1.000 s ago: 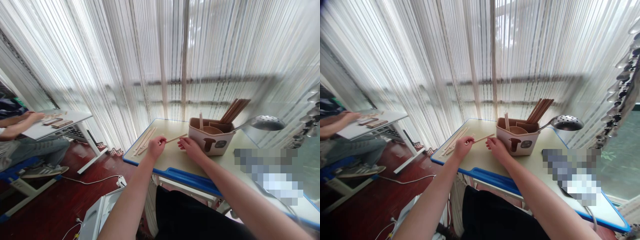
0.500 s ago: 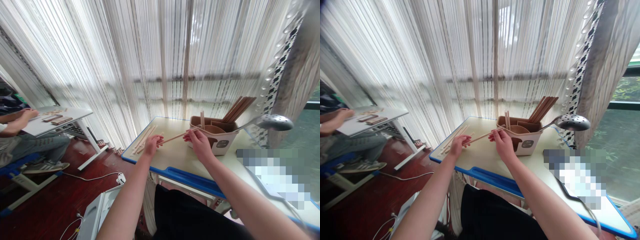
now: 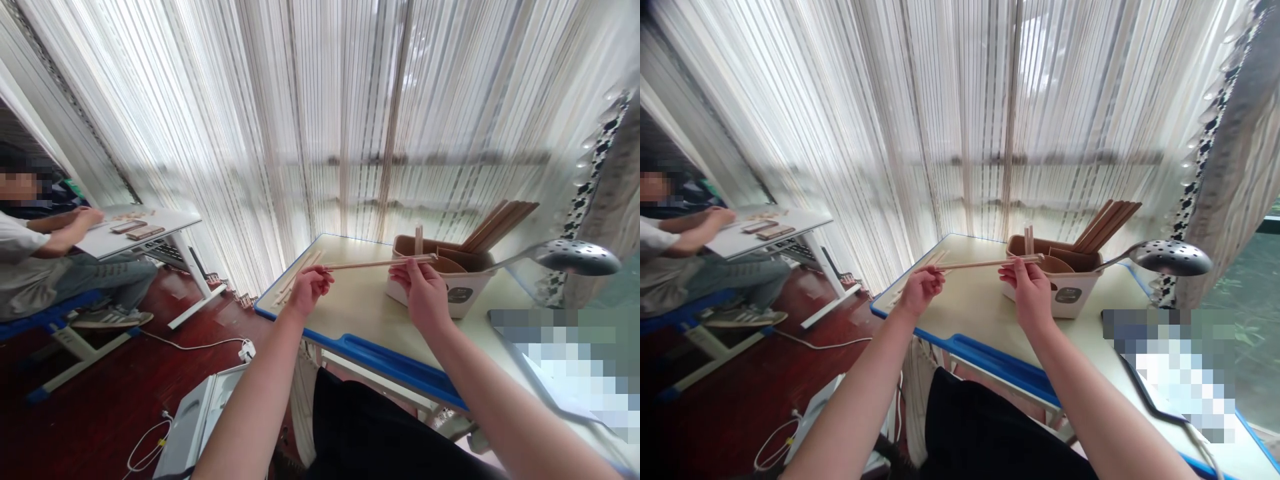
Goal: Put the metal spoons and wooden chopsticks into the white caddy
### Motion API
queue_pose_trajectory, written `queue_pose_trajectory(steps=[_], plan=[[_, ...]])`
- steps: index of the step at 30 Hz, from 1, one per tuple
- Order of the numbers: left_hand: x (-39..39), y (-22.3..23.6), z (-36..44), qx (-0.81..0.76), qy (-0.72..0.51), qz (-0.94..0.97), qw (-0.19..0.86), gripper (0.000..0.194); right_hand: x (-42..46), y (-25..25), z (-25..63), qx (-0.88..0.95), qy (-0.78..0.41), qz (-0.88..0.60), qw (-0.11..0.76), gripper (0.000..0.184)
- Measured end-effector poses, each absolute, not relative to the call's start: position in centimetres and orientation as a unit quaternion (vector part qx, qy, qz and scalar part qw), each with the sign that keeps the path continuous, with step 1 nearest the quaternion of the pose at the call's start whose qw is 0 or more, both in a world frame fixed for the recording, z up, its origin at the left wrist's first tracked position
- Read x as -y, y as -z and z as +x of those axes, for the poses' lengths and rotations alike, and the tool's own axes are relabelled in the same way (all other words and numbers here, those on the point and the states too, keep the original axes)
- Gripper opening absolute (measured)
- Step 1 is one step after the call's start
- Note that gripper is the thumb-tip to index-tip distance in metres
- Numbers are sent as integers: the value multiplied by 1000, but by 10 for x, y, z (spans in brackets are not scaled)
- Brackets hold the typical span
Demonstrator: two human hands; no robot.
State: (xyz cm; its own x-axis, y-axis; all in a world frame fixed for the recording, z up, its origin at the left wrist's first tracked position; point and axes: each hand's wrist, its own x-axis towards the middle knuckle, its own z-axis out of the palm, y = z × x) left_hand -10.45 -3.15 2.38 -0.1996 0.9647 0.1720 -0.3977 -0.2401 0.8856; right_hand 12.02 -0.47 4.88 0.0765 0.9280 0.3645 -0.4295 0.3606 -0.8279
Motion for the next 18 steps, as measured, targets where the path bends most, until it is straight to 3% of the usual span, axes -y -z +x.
queue_pose_trajectory(steps=[11,18], plan=[[37,-28,-100,-313,-695,382,523,19,14,-58,123,529,-442,-241,683,26],[23,-41,-84,-293,-711,392,504,21,15,-66,127,501,-483,-240,677,30]])
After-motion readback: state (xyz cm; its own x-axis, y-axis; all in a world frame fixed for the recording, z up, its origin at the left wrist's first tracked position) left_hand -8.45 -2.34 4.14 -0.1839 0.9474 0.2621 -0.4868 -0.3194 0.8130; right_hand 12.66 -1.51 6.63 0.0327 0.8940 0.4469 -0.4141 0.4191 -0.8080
